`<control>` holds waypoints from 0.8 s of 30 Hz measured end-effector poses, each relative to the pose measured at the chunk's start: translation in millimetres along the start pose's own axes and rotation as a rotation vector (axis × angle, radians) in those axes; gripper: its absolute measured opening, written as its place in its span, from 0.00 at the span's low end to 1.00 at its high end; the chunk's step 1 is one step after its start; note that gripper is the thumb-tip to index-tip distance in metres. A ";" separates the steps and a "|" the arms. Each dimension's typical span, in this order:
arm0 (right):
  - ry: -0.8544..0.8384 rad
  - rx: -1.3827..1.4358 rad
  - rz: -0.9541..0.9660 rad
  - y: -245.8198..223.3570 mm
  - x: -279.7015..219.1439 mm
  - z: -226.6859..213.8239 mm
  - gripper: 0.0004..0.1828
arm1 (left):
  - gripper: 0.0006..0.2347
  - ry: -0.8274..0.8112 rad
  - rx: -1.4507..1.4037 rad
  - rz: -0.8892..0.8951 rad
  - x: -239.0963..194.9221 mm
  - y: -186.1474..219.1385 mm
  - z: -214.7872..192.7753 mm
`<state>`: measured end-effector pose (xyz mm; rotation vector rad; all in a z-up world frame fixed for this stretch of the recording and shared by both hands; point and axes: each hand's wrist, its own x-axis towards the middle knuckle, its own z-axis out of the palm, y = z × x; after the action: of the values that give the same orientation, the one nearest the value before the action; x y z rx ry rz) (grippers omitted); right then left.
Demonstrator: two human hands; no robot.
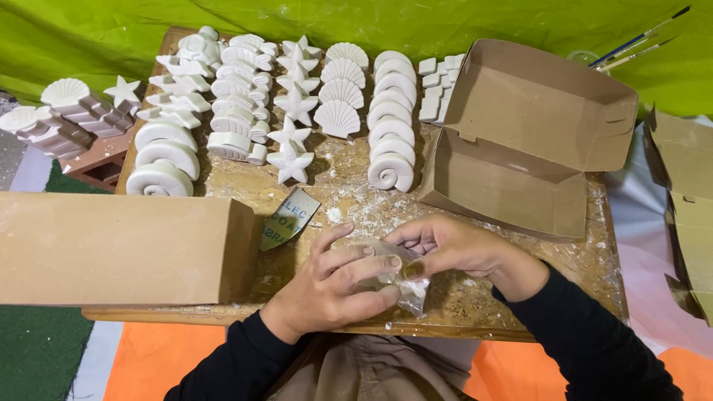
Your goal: The person assembles a cardboard box, then picks a white decorative item and smooths its edges with a small metal tool. After inspecting the item, they place it into a clear plastic bag and put the bagged item into the box.
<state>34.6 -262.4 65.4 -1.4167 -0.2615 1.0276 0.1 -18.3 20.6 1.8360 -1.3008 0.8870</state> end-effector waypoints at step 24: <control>0.947 0.003 -0.128 16.7 -36.7 -103.7 0.16 | 0.31 -0.612 -0.253 -0.702 105.6 17.6 44.5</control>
<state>79.3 -362.1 44.3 -1.7009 0.3404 0.1776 16.5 -110.2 89.4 2.2008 -0.9042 -0.2201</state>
